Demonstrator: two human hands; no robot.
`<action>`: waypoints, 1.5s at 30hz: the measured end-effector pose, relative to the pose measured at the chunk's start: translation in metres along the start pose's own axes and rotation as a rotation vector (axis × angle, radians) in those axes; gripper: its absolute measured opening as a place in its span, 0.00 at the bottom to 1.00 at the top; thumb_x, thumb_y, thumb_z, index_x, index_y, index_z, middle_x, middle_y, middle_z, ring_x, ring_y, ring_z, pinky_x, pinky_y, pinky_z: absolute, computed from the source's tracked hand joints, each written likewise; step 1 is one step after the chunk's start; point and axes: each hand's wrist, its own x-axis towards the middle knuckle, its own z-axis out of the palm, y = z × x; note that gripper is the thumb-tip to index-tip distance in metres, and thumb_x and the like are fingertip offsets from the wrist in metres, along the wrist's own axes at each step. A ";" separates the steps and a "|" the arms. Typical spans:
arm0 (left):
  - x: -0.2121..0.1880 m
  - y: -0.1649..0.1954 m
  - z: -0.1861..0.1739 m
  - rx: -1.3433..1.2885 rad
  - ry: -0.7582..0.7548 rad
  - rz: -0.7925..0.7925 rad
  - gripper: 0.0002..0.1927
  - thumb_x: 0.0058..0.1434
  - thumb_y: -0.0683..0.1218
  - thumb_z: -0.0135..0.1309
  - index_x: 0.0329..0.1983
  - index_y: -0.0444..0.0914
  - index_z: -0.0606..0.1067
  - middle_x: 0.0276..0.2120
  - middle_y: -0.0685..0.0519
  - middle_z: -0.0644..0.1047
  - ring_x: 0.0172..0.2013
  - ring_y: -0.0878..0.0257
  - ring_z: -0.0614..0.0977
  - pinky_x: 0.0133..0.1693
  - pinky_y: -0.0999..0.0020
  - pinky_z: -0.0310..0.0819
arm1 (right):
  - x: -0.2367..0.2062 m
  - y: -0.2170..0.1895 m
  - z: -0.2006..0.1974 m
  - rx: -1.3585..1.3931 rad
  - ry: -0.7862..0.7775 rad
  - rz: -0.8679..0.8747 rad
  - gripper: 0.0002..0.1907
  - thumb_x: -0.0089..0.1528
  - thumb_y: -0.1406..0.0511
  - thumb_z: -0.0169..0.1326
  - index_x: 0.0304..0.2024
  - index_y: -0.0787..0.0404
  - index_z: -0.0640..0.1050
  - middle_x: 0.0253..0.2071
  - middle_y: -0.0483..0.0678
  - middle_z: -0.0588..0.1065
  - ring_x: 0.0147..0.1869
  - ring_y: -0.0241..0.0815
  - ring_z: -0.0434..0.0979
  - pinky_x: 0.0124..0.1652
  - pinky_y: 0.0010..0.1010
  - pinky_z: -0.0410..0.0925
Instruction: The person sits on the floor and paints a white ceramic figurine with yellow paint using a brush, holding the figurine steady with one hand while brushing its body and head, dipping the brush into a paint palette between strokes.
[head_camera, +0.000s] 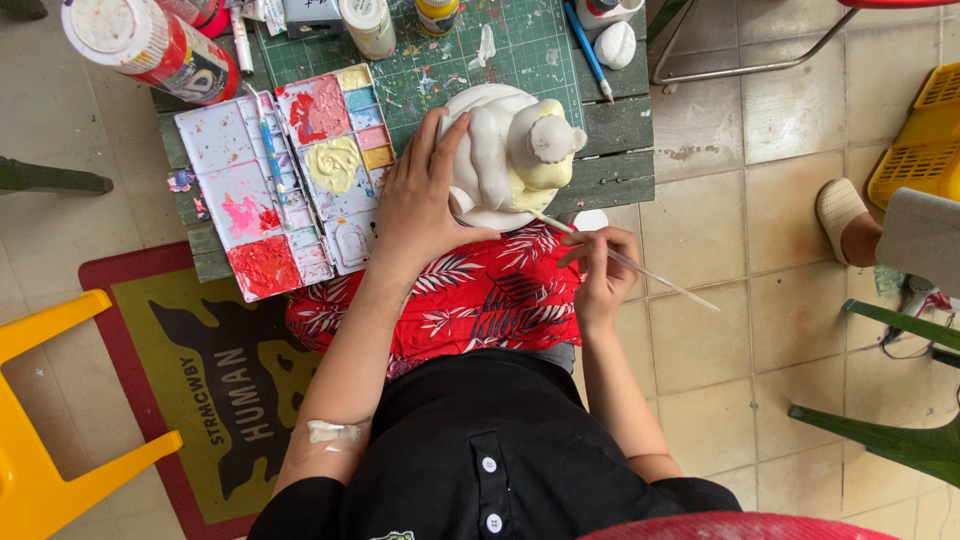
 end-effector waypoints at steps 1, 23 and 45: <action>-0.001 0.000 0.000 -0.002 -0.004 -0.005 0.71 0.30 0.61 0.81 0.76 0.46 0.53 0.72 0.43 0.57 0.69 0.41 0.66 0.64 0.46 0.63 | 0.000 0.001 0.000 -0.004 -0.020 0.025 0.05 0.75 0.67 0.45 0.49 0.64 0.67 0.40 0.58 0.80 0.31 0.37 0.78 0.30 0.22 0.61; -0.001 0.001 -0.001 0.005 -0.009 -0.011 0.72 0.30 0.61 0.81 0.76 0.47 0.52 0.73 0.43 0.57 0.68 0.42 0.66 0.64 0.46 0.64 | 0.013 -0.023 0.025 -0.147 0.072 -0.121 0.05 0.75 0.70 0.47 0.47 0.67 0.68 0.39 0.58 0.80 0.34 0.40 0.81 0.39 0.27 0.74; -0.002 0.001 -0.003 -0.013 -0.021 -0.007 0.71 0.31 0.60 0.81 0.76 0.46 0.52 0.73 0.44 0.56 0.70 0.41 0.64 0.67 0.48 0.63 | 0.017 0.010 -0.012 0.014 0.070 -0.003 0.06 0.77 0.67 0.45 0.48 0.64 0.68 0.37 0.56 0.78 0.31 0.39 0.78 0.31 0.24 0.63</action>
